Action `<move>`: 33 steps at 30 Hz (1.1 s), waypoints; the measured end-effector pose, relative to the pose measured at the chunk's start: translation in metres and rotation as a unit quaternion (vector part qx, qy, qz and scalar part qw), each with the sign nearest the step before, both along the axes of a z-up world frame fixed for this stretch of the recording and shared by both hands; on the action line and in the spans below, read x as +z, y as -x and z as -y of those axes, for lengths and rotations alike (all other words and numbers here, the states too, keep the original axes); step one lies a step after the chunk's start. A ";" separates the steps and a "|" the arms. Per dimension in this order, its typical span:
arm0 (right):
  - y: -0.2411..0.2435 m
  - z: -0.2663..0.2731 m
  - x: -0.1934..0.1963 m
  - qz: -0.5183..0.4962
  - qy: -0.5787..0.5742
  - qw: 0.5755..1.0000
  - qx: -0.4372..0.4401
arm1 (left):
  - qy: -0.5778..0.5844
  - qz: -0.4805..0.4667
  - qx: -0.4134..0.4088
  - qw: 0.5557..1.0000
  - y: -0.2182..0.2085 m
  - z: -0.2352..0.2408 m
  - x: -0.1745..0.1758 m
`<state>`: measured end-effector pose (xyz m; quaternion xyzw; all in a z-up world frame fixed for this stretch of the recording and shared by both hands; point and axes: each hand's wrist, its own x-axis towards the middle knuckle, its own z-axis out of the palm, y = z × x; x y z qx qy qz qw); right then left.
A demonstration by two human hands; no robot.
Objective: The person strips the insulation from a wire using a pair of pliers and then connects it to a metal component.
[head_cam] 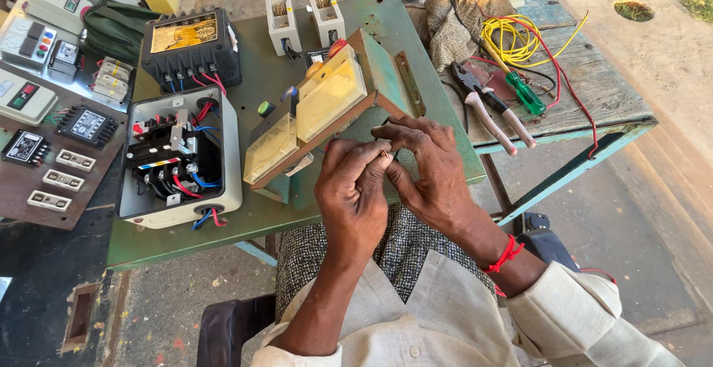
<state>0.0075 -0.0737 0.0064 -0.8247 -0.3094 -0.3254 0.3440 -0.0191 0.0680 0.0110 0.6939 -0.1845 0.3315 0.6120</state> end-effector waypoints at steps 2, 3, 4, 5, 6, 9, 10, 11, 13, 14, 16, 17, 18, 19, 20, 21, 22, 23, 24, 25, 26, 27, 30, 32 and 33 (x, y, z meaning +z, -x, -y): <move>-0.001 -0.002 -0.005 0.012 -0.026 0.999 0.016 | 0.015 -0.003 -0.006 1.000 -0.001 0.000 -0.003; 0.000 -0.003 -0.008 0.018 -0.038 0.999 0.024 | 0.025 -0.021 -0.007 0.999 -0.002 0.000 -0.004; 0.000 -0.004 -0.011 0.012 -0.047 0.998 0.026 | 0.033 -0.039 -0.008 0.999 -0.002 0.000 -0.006; 0.001 -0.006 -0.015 0.006 -0.056 0.998 0.027 | 0.024 -0.049 0.002 0.999 -0.002 0.000 -0.007; 0.002 -0.007 -0.019 0.001 -0.065 0.997 0.029 | 0.015 -0.058 0.012 0.998 -0.003 -0.001 -0.009; 0.003 -0.012 -0.032 -0.092 -0.147 0.983 0.057 | -0.001 -0.071 0.040 0.997 -0.004 0.001 -0.011; 0.003 -0.013 -0.035 -0.091 -0.146 0.984 0.047 | -0.004 -0.072 0.050 0.996 -0.004 0.002 -0.011; 0.003 -0.012 -0.036 -0.090 -0.145 0.985 0.038 | 0.001 -0.067 0.045 0.997 -0.004 0.002 -0.011; 0.004 -0.011 -0.036 -0.096 -0.149 0.984 0.033 | 0.010 -0.059 0.037 0.998 -0.005 0.001 -0.009; 0.005 -0.009 -0.034 -0.103 -0.154 0.982 0.038 | 0.038 -0.082 0.011 0.996 -0.005 0.001 -0.008; 0.009 -0.007 -0.030 -0.115 -0.162 0.979 0.035 | 0.092 -0.128 -0.039 0.987 -0.005 0.001 -0.007; 0.011 -0.006 -0.027 -0.120 -0.165 0.978 0.028 | 0.088 -0.130 -0.038 0.987 -0.004 0.001 -0.006; 0.013 -0.005 -0.025 -0.124 -0.169 0.978 0.021 | 0.084 -0.133 -0.037 0.987 -0.002 0.002 -0.006; 0.014 -0.004 -0.022 -0.130 -0.177 0.975 0.026 | 0.079 -0.135 -0.036 0.987 -0.002 0.002 -0.005; 0.015 -0.003 -0.020 -0.136 -0.185 0.973 0.032 | 0.065 -0.110 -0.034 0.991 -0.001 0.002 -0.005; 0.017 -0.002 -0.019 -0.143 -0.192 0.970 0.037 | 0.051 -0.084 -0.032 0.995 -0.001 0.002 -0.004; 0.018 -0.002 -0.019 -0.138 -0.190 0.971 0.036 | 0.036 -0.059 -0.030 0.997 -0.001 0.002 -0.004; 0.018 -0.001 -0.018 -0.133 -0.187 0.973 0.036 | 0.050 -0.063 -0.037 0.996 -0.001 0.003 -0.003; 0.019 0.000 -0.018 -0.129 -0.185 0.974 0.035 | 0.065 -0.067 -0.043 0.995 0.000 0.004 -0.003; 0.020 0.000 -0.018 -0.132 -0.183 0.974 0.032 | 0.079 -0.072 -0.049 0.993 0.000 0.005 -0.004; 0.021 0.001 -0.018 -0.134 -0.181 0.974 0.029 | 0.096 -0.101 -0.058 0.989 0.000 0.005 -0.004; 0.021 0.001 -0.019 -0.136 -0.179 0.974 0.026 | 0.112 -0.130 -0.067 0.983 0.000 0.005 -0.006; 0.019 0.003 -0.020 -0.128 -0.168 0.977 0.035 | 0.135 -0.141 -0.081 0.978 -0.002 0.004 -0.014; 0.019 0.003 -0.023 -0.145 -0.171 0.974 0.034 | 0.142 -0.130 -0.081 0.978 -0.005 0.004 -0.019; 0.018 0.003 -0.024 -0.153 -0.173 0.972 0.033 | 0.145 -0.128 -0.078 0.978 -0.006 0.005 -0.020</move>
